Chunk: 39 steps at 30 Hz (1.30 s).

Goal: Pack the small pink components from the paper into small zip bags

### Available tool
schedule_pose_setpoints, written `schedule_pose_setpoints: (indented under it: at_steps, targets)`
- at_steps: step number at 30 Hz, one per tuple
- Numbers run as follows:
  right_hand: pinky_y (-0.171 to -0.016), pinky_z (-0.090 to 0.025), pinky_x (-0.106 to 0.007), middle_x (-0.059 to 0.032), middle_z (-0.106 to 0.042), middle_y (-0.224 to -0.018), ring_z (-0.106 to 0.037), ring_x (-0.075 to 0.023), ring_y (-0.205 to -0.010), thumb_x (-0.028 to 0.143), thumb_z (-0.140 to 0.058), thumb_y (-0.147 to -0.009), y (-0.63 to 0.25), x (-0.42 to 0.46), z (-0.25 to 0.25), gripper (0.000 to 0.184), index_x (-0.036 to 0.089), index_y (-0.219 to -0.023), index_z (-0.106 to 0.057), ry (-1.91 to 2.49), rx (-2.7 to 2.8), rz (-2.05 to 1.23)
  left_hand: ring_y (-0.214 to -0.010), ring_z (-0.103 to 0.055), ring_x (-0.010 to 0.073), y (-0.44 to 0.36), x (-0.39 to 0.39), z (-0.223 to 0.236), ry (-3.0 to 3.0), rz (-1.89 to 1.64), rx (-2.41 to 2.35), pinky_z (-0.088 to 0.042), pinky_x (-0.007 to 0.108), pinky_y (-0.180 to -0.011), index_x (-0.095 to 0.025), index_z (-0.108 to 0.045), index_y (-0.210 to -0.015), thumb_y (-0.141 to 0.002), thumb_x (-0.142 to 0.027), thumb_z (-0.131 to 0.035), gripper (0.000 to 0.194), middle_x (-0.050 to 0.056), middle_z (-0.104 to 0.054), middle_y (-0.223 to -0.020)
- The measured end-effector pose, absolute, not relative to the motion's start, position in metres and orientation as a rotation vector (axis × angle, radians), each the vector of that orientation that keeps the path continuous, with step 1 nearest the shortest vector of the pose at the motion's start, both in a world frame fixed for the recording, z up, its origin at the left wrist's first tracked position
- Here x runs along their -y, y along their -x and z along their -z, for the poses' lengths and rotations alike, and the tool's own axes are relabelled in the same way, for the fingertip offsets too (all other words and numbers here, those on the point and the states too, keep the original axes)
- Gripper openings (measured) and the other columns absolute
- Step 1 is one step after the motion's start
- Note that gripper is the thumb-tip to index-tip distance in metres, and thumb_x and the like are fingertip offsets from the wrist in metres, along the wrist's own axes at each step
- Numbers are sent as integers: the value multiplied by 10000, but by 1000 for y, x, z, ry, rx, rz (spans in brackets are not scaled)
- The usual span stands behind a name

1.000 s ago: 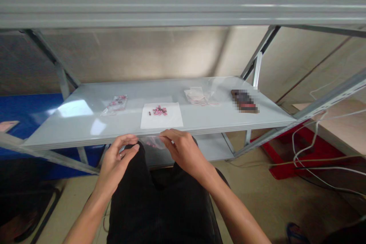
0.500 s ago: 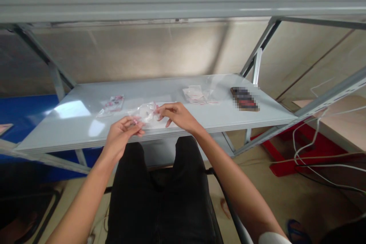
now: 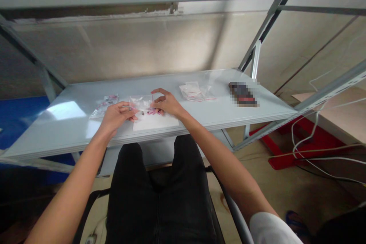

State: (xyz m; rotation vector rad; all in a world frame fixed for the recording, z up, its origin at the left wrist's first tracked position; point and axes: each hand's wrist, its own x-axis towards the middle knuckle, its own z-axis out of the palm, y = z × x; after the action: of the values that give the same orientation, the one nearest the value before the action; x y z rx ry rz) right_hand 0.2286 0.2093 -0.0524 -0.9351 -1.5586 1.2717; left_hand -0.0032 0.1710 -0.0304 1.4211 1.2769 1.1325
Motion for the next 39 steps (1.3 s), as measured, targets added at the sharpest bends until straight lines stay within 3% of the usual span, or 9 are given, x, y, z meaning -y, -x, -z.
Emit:
schedule_pose_setpoints:
  at_steps: [6, 9, 14, 19, 27, 32, 36, 39]
  targets:
    - [-432, -499, -205, -17, -717, -792, -611, -98, -519, 248, -795, -777, -228, -214, 61, 449, 159, -1189, -638, 917, 1568, -1314, -564, -716, 182, 1, -174, 24, -1450, -1142, -1286, -567, 284, -549, -105, -692, -985, -655, -261, -886, 413, 79, -769, -773]
    - [-440, -510, -210, -52, -742, -883, -632, -102, -540, 241, -811, -757, -229, -216, 63, 449, 146, -1168, -657, 928, 1554, -1301, -550, -712, 190, 1, -177, 21, -1483, -1148, -1298, -566, 292, -536, -104, -709, -999, -655, -278, -896, 428, 73, -758, -758]
    - [-429, -490, -210, -62, -745, -838, -597, -89, -507, 237, -820, -753, -232, -219, 67, 398, 108, -1110, -699, 961, 1550, -1256, -554, -711, 205, 0, -184, 16, -1534, -1138, -1301, -582, 326, -547, -102, -729, -1000, -641, -311, -918, 456, 69, -745, -745]
    - [-419, -510, -209, -96, -738, -1023, -656, -120, -620, 240, -801, -767, -230, -221, 68, 453, 145, -1194, -686, 931, 1504, -1279, -527, -694, 196, -2, -185, 10, -1605, -1147, -1301, -572, 313, -524, -102, -754, -983, -629, -351, -924, 465, 66, -748, -706]
    - [-396, -491, -216, -64, -721, -838, -646, -129, -570, 242, -806, -763, -230, -220, 66, 385, 118, -1112, -702, 887, 1496, -1267, -566, -695, 177, -6, -192, 15, -1664, -1239, -1239, -557, 288, -551, -88, -785, -988, -672, -369, -892, 436, 65, -757, -740]
    - [-401, -488, -217, -6, -680, -608, -589, -116, -457, 267, -783, -777, -230, -222, 66, 309, 102, -1024, -700, 885, 1492, -1265, -666, -722, 183, -9, -195, 25, -1611, -1275, -1209, -588, 311, -654, -95, -747, -1157, -672, -348, -883, 564, 96, -790, -907]
    - [-401, -477, -215, 0, -683, -592, -569, -109, -435, 305, -798, -761, -231, -225, 69, 286, 122, -954, -691, 867, 1446, -1268, -731, -735, 184, -8, -191, 36, -1570, -1270, -1260, -598, 319, -715, -86, -686, -1249, -661, -276, -866, 644, 127, -787, -1009]
    - [-394, -457, -207, 0, -682, -589, -564, -107, -442, 344, -818, -750, -232, -225, 70, 301, 135, -924, -688, 864, 1424, -1264, -724, -738, 193, -10, -185, 40, -1569, -1251, -1335, -604, 329, -720, -80, -702, -1183, -658, -226, -854, 566, 127, -792, -969]
